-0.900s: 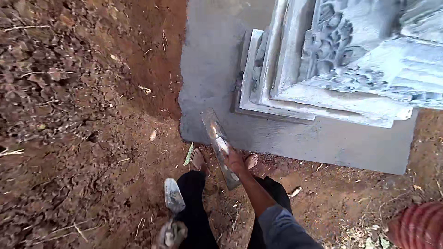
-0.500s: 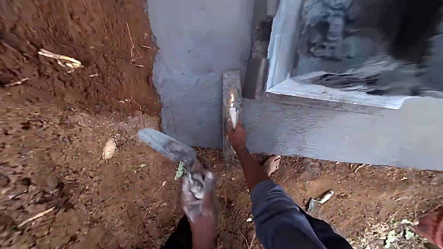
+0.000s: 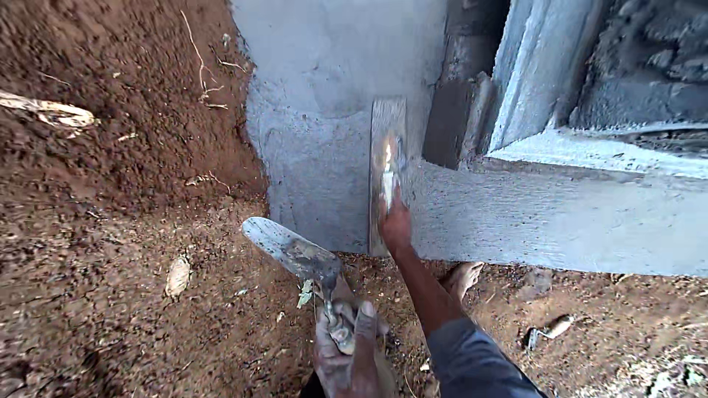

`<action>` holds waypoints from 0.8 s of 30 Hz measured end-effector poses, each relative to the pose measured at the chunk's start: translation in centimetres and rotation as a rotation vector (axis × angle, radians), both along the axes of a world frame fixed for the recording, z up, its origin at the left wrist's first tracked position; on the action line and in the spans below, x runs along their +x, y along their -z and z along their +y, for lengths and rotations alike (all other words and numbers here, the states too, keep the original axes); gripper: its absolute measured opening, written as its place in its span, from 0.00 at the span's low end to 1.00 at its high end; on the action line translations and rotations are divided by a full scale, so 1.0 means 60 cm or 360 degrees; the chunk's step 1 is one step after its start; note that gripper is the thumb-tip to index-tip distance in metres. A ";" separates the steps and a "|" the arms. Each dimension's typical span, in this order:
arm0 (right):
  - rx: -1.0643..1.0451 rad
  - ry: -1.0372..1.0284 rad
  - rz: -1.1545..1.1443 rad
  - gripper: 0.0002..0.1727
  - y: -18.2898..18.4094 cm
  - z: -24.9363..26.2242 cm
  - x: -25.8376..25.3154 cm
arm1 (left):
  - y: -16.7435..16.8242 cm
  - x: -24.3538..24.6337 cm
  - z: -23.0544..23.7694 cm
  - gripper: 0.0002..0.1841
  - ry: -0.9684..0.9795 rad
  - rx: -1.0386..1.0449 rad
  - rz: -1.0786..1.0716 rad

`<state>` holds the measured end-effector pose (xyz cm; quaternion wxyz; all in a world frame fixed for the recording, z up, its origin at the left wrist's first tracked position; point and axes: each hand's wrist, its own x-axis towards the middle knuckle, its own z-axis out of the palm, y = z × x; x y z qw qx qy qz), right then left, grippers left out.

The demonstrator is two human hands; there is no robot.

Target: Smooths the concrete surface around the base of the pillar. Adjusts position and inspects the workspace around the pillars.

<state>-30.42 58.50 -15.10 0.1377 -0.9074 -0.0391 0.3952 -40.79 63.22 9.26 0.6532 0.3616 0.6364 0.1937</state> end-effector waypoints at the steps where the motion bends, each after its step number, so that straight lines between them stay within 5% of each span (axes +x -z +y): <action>1: -0.0010 -0.0019 0.0017 0.36 0.003 0.011 0.003 | 0.004 0.004 0.010 0.10 -0.0004 0.0022 -0.0007; 5: 0.0024 0.0012 -0.0121 0.36 0.021 0.096 0.057 | 0.019 -0.014 0.018 0.10 -0.0023 0.0118 -0.0006; 10: 0.0026 -0.0082 0.0051 0.36 0.001 0.084 -0.024 | 0.020 -0.006 0.035 0.10 -0.0121 0.0012 0.0059; 14: 0.0019 -0.0078 -0.0008 0.36 0.015 0.185 0.043 | 0.024 -0.021 0.035 0.11 -0.0082 0.0096 0.0146; 19: 0.0046 -0.0132 0.0104 0.38 -0.008 0.145 -0.066 | 0.023 -0.020 0.054 0.12 -0.0121 0.0075 0.0167; 24: 0.0114 -0.0134 -0.0046 0.36 0.021 0.254 -0.027 | 0.027 -0.049 0.063 0.10 -0.0125 0.0168 0.0237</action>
